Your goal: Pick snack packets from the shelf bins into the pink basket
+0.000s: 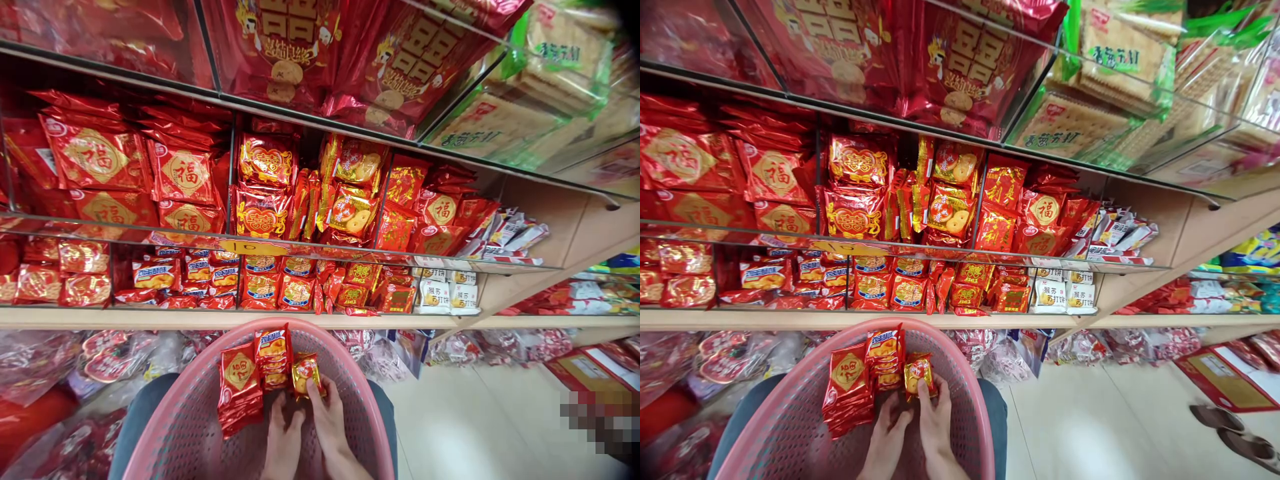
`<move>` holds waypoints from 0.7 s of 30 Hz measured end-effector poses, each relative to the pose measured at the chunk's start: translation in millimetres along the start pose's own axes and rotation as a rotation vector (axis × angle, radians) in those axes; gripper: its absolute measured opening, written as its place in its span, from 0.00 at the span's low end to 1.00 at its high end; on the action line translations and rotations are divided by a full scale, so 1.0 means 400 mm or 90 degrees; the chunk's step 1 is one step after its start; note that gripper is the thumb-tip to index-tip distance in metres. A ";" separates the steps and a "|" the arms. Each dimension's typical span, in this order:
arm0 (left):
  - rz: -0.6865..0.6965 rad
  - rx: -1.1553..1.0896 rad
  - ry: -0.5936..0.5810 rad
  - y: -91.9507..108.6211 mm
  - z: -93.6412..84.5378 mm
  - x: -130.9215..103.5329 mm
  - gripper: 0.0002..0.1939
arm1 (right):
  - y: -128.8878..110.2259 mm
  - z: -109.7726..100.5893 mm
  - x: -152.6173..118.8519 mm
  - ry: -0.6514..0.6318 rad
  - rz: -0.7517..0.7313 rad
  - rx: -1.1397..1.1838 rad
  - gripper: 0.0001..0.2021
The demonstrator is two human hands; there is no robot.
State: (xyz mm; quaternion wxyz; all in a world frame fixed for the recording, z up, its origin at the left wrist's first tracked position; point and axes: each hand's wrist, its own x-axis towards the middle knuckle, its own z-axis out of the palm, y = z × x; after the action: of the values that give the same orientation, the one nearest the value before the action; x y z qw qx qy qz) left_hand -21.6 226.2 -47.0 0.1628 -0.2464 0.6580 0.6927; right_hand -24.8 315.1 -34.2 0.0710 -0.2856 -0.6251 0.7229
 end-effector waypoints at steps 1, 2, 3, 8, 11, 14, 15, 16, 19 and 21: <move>-0.013 0.003 0.002 0.001 0.001 0.006 0.27 | -0.003 0.003 -0.003 0.004 0.005 0.006 0.24; -0.016 0.001 0.000 0.005 0.002 0.010 0.26 | -0.006 0.006 -0.006 0.009 0.010 0.011 0.24; -0.012 -0.005 -0.007 0.010 0.003 0.013 0.26 | -0.011 0.009 -0.009 0.014 0.017 0.015 0.25; -0.009 -0.040 0.012 0.034 0.005 0.011 0.24 | -0.031 0.015 -0.017 0.006 0.057 0.003 0.27; -0.033 -0.045 0.040 0.043 0.008 0.009 0.24 | -0.035 0.019 -0.011 -0.007 0.058 0.003 0.28; -0.033 -0.063 0.018 0.058 0.014 0.011 0.23 | -0.042 0.021 -0.001 -0.022 0.048 -0.021 0.27; -0.032 -0.065 0.004 0.063 0.017 0.011 0.22 | -0.046 0.020 0.003 -0.026 0.045 -0.035 0.26; -0.031 -0.064 -0.007 0.067 0.018 0.012 0.21 | -0.050 0.018 0.006 -0.033 0.042 -0.048 0.25; -0.041 -0.050 -0.006 0.071 0.021 0.014 0.20 | -0.061 0.009 0.015 -0.059 0.036 -0.062 0.24; -0.053 -0.037 0.004 0.064 0.020 0.016 0.21 | -0.061 0.003 0.021 -0.069 0.046 -0.071 0.24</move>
State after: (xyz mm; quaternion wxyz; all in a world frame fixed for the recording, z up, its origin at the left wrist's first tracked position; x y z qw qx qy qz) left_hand -42.0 231.3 -29.4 0.1821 -0.2803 0.6273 0.7033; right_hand -38.4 322.8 -13.9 -0.0050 -0.2720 -0.6569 0.7032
